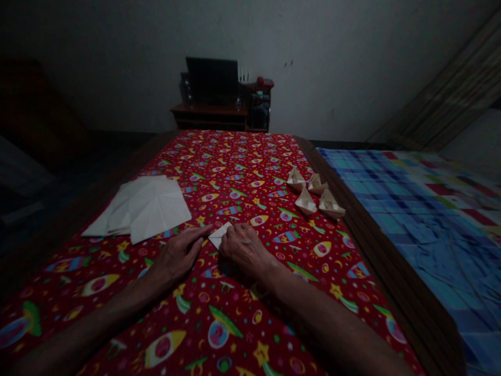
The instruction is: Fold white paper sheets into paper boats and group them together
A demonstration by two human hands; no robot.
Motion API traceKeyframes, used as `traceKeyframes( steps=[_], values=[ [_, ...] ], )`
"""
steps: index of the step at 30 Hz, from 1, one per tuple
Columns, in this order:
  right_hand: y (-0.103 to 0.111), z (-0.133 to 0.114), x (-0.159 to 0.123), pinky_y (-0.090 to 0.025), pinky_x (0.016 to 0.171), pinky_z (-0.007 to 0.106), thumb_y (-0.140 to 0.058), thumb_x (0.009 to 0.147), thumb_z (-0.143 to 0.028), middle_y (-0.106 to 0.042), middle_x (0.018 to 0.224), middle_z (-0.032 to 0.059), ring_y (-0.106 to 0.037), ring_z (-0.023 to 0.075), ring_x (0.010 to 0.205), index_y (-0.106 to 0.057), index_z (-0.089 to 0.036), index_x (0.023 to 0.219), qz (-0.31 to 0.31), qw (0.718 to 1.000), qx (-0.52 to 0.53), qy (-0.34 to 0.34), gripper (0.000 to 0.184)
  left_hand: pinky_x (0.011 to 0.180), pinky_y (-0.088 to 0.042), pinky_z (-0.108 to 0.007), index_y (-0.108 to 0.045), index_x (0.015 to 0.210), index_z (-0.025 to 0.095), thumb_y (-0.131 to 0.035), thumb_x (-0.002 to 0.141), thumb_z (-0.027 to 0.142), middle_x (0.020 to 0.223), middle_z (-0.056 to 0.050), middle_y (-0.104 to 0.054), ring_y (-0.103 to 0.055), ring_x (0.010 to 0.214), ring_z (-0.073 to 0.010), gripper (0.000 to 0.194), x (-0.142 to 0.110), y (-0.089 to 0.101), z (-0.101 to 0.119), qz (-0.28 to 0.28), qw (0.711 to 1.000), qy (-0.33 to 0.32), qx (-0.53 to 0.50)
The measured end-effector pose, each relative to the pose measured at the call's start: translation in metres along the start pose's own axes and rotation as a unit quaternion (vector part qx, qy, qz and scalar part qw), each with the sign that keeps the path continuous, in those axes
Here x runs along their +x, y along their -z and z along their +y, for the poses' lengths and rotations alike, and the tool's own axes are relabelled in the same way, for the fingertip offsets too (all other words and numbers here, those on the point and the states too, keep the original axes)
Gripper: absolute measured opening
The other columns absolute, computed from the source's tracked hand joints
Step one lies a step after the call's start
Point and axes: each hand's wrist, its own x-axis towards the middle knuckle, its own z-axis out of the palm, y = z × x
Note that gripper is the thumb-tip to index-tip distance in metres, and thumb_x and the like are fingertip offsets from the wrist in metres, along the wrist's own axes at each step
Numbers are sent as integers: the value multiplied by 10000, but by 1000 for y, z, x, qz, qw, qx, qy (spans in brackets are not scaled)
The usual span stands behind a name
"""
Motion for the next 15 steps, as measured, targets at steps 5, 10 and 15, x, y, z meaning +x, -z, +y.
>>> traceKeyframes(
  steps=[5,10,15],
  values=[
    [-8,4,-9,-366,648,291,-483,881,-156,-579,901,70,-509,189,795,-585,-164,918,24,997,59,-45,109,829,-489,-323,-586,1129,172,-415,898,228,997,-68,-681,-628,906,-189,293,17,-1,2,-37,998,12,56],
    [-15,7,-18,-362,685,269,-466,881,-127,-593,929,58,-504,164,804,-599,-179,928,50,987,134,-68,151,735,-446,-296,-597,1034,165,-433,886,292,889,-68,-679,-630,816,-198,255,34,-5,5,-119,988,44,87],
    [-10,6,-20,-341,791,297,-471,867,-126,-626,887,59,-517,176,886,-618,-181,905,62,977,180,-94,162,575,-332,-253,-618,760,171,-403,883,363,661,-27,-615,-553,604,-155,314,40,-1,13,-170,978,80,93]
  ],
)
